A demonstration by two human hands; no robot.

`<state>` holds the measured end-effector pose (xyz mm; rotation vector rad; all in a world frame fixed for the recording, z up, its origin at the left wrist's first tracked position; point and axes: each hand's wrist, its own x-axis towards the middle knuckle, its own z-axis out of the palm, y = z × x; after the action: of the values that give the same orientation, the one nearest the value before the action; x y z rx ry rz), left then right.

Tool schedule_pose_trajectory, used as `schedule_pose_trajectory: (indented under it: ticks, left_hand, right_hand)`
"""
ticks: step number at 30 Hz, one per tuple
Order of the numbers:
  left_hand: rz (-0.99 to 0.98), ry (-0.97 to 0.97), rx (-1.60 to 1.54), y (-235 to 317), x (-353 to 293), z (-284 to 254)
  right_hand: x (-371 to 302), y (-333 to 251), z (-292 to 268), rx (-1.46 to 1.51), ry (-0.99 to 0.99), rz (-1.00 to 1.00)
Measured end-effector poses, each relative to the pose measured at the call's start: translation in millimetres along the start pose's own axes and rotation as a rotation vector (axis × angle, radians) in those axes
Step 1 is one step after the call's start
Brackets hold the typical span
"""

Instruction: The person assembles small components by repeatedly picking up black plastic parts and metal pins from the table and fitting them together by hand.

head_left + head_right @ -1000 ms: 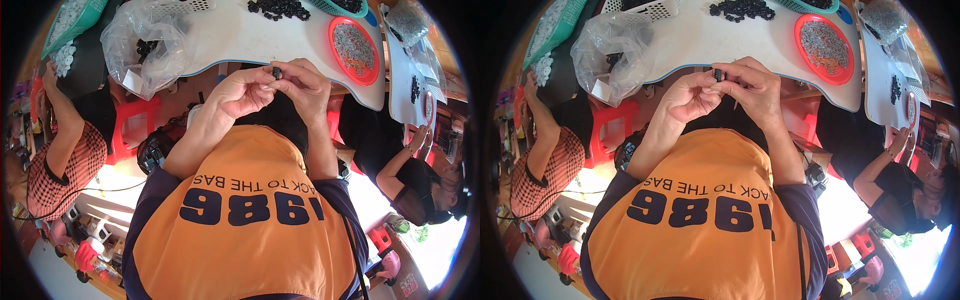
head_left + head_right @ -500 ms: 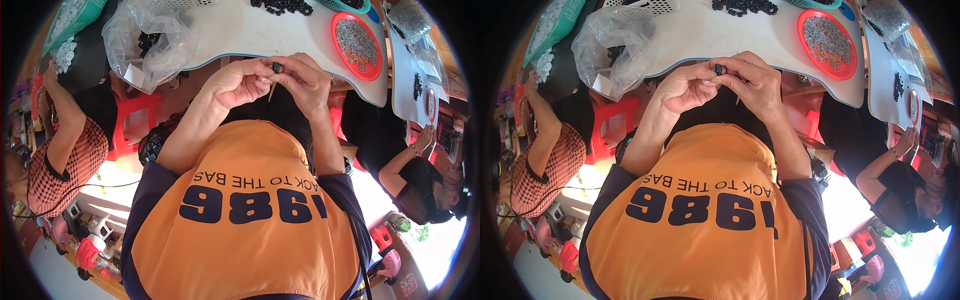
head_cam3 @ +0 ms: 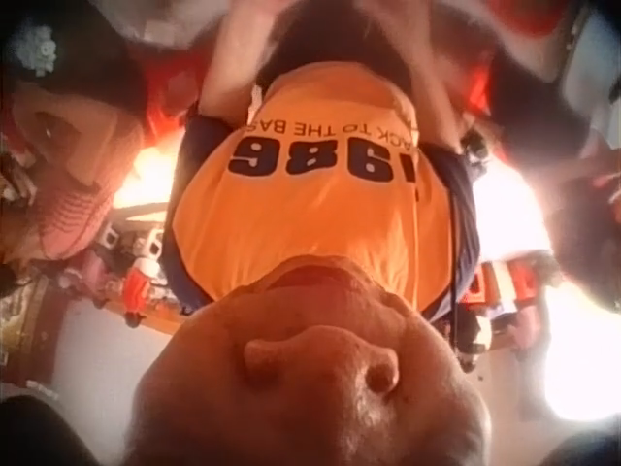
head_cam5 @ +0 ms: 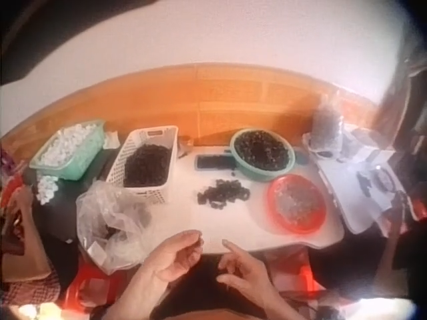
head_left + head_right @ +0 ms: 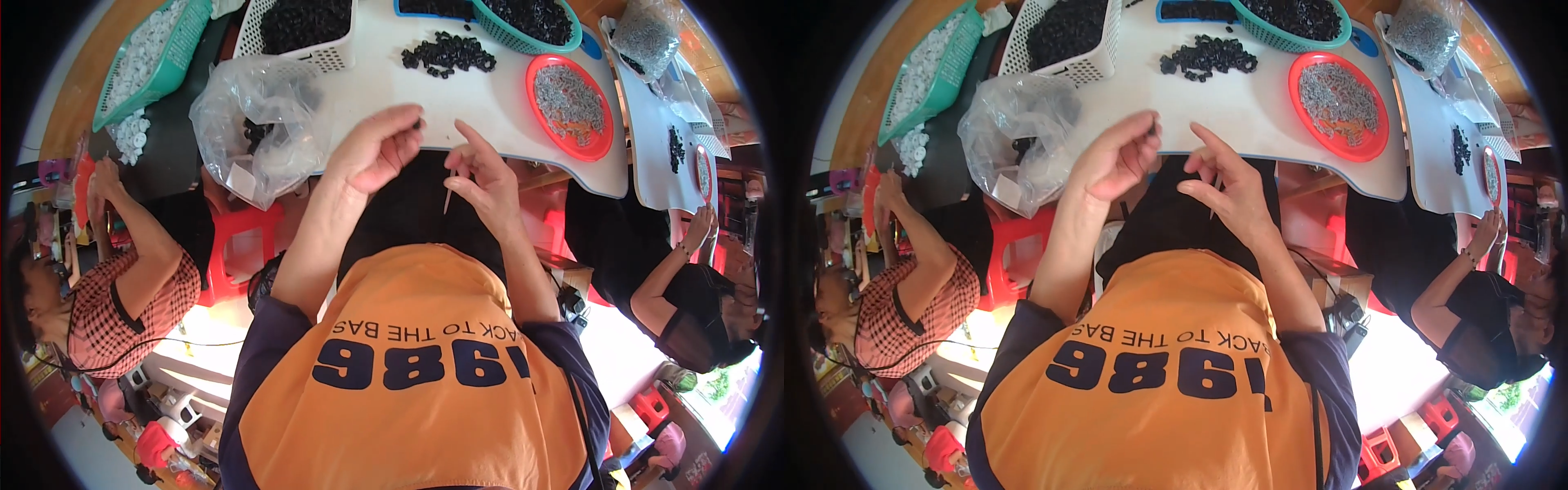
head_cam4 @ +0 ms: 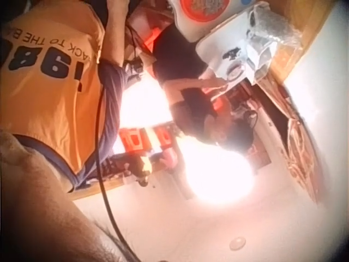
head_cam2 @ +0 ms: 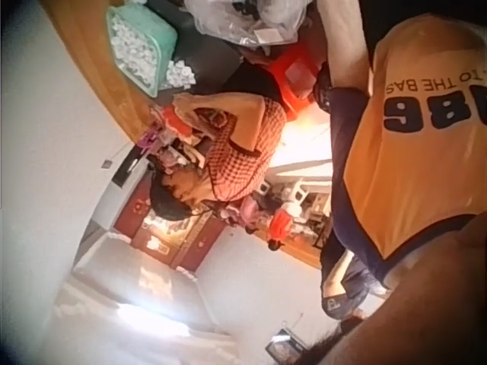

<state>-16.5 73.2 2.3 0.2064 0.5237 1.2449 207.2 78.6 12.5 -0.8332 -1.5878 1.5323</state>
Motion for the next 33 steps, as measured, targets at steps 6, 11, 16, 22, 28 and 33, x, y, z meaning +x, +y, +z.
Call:
schedule_pose_trajectory:
  ticks: [6,11,16,22,28,33]
  left_hand:
    - [0.665,0.163,-0.144,115,84,10]
    - [0.435,0.224,0.417,72,118,8]
    - [0.593,0.368,1.694,6,145,-17]
    - [0.786,0.293,1.96,-7,162,-45]
    - [0.757,0.226,1.965,-15,145,-39]
    - [0.729,0.33,1.855,-35,116,-21]
  right_hand:
    - [-23,15,-27,-0.042,0.058,0.081]
    - [-35,18,-49,-0.057,0.165,0.115]
    - [-46,17,-69,-0.141,0.221,0.149]
    - [-54,16,-83,-0.127,0.336,0.177]
    - [-53,12,-114,-0.274,0.434,0.149]
    - [-24,8,-178,-0.644,0.603,0.096]
